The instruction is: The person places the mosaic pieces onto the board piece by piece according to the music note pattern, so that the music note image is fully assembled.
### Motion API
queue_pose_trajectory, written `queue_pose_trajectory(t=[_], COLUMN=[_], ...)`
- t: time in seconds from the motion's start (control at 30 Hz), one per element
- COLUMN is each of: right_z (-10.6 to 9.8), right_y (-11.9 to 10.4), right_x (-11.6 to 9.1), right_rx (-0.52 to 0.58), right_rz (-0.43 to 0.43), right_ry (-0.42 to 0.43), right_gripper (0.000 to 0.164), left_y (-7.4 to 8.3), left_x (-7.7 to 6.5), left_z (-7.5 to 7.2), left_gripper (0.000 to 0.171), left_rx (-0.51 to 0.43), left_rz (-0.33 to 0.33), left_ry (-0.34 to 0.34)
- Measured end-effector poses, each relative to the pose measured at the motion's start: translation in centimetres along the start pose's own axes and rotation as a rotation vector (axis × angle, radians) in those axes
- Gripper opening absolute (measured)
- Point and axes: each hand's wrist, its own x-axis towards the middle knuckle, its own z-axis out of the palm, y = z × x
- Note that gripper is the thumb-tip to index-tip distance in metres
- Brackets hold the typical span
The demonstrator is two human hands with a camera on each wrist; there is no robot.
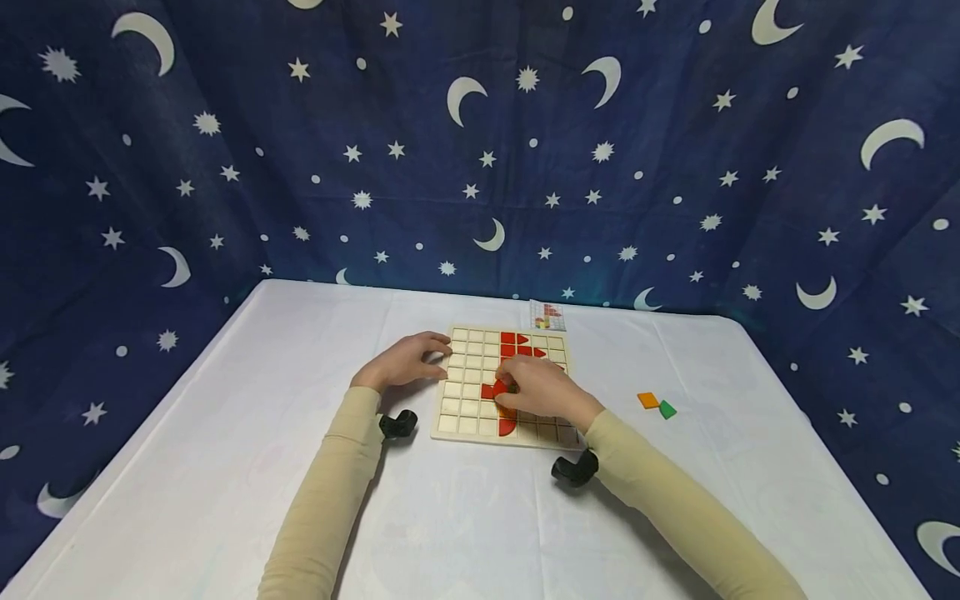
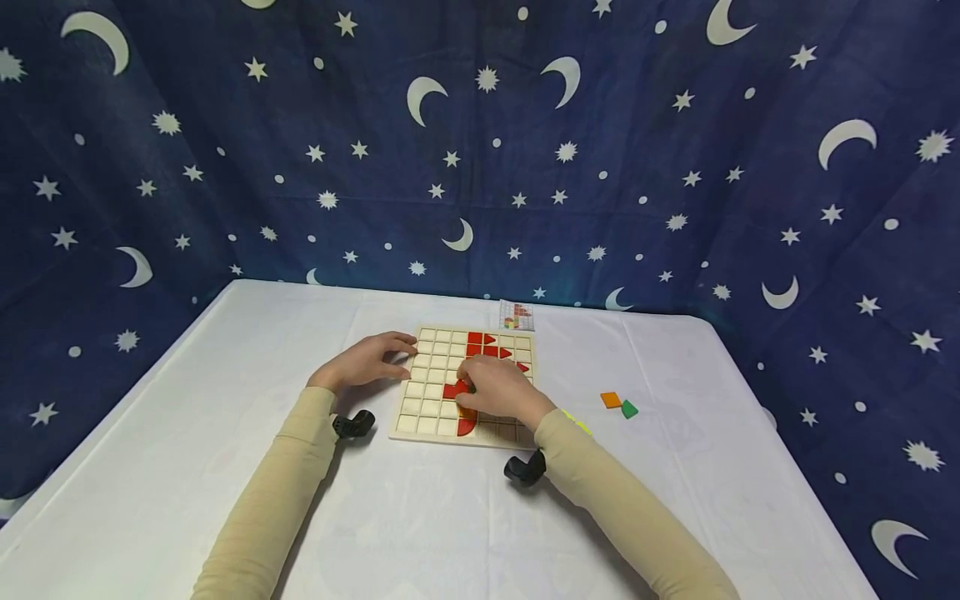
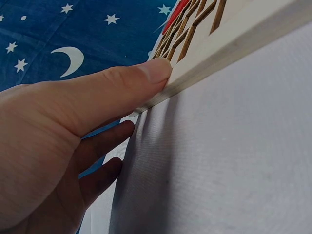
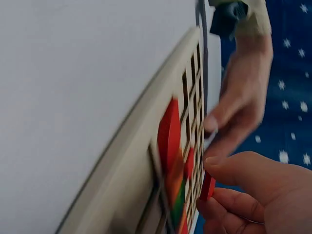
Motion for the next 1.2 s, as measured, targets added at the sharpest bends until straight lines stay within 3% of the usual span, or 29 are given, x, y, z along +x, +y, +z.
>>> queue_pose_trajectory(t=[0.17,0.37,0.63,0.9,1.2], right_z=[0.6,0.8,0.6,1.0,0.2], right_y=[-1.8,-2.1,-1.8,-1.8,-1.6], right_x=[1.8,2.8,3.1,3.3,3.3], right_rx=[-0.021,-0.059,-0.033,-0.028,0.007], right_rz=[-0.030,-0.048,-0.202,-0.154,-0.186], right_ry=[-0.010,-0.028,-0.026,-0.024,-0.075], right_gripper=[0.031,0.037,0.022,0.021,0.023], left_y=[0.0,0.0,-0.1,0.0,-0.1], left_x=[0.0,0.0,0.0,0.1,0.0], left_z=[-0.1,-0.2,-0.1,-0.2,-0.1], left_gripper=[0.048,0.047,0.046,0.047,0.047], left_rx=[0.001,0.005,0.006,0.000,0.001], left_rz=[0.009,0.030,0.033,0.018,0.024], left_ry=[-0.003,0.004,0.002,-0.004,0.001])
